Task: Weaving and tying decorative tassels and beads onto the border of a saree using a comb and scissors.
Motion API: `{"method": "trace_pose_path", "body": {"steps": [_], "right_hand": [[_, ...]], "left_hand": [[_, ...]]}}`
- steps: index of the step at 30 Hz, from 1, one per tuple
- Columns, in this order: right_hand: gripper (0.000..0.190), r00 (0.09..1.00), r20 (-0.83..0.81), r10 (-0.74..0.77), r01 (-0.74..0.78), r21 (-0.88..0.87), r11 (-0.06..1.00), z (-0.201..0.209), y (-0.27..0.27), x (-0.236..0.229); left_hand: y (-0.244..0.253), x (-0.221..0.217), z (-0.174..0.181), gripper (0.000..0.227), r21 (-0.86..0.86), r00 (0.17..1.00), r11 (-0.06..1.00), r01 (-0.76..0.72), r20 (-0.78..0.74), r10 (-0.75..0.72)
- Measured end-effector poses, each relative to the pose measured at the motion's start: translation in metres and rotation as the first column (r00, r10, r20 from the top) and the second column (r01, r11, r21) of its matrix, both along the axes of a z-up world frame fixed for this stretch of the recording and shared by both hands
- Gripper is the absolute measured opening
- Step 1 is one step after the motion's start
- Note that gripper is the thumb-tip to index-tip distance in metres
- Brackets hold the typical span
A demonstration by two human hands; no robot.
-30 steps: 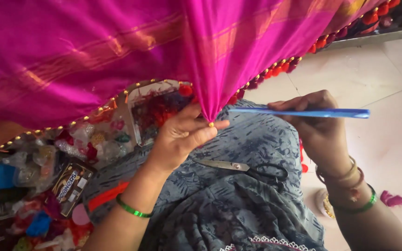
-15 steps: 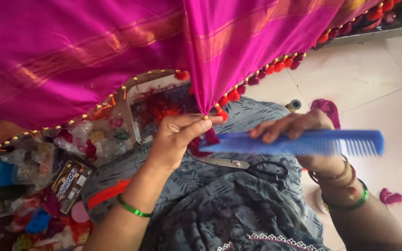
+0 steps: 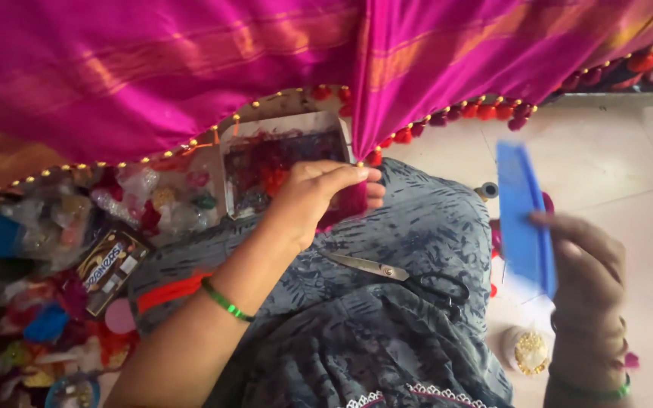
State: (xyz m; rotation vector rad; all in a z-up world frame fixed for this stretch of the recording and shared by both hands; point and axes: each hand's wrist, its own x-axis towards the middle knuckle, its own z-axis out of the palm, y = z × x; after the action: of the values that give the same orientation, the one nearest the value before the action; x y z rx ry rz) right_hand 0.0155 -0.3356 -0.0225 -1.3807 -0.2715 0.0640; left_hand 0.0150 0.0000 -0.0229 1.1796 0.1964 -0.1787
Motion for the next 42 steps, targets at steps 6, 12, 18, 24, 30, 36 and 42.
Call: {"method": "trace_pose_path", "body": {"steps": [6,12,18,24,30,36,42], "right_hand": [[0.039,0.921,0.381,-0.075,0.144,-0.156,0.977,-0.052,-0.004,0.013],[0.042,0.096,0.781,0.617,0.644,-0.522,0.559,0.052,0.052,0.022],[0.049,0.126,0.71,0.693,0.696,-0.561,0.448,0.025,0.042,0.045],[0.042,-0.294,0.745,0.599,0.68,-0.278,0.679,0.013,0.037,0.055],[0.044,0.064,0.732,0.678,0.688,-0.525,0.501,0.015,0.035,0.066],[0.041,-0.155,0.758,0.634,0.62,-0.425,0.66,0.014,0.024,0.066],[0.042,0.011,0.785,0.62,0.718,-0.438,0.541,0.014,0.037,0.075]], "left_hand": [[-0.001,0.01,-0.003,0.034,-0.077,0.998,0.996,0.035,-0.042,-0.038],[-0.009,0.008,0.009,0.028,-0.089,0.986,0.99,0.111,-0.114,-0.12],[-0.018,0.008,-0.011,0.023,0.084,0.998,0.996,-0.009,0.066,0.003],[-0.021,0.011,-0.004,0.02,-0.094,0.997,0.995,0.029,-0.065,-0.035],[-0.022,0.009,-0.002,0.025,0.101,0.999,0.994,0.035,-0.016,-0.033],[-0.019,0.006,-0.002,0.024,-0.002,0.995,0.998,0.057,-0.086,-0.057],[-0.023,0.012,-0.008,0.026,0.136,0.999,0.99,0.039,-0.011,-0.038]]}}
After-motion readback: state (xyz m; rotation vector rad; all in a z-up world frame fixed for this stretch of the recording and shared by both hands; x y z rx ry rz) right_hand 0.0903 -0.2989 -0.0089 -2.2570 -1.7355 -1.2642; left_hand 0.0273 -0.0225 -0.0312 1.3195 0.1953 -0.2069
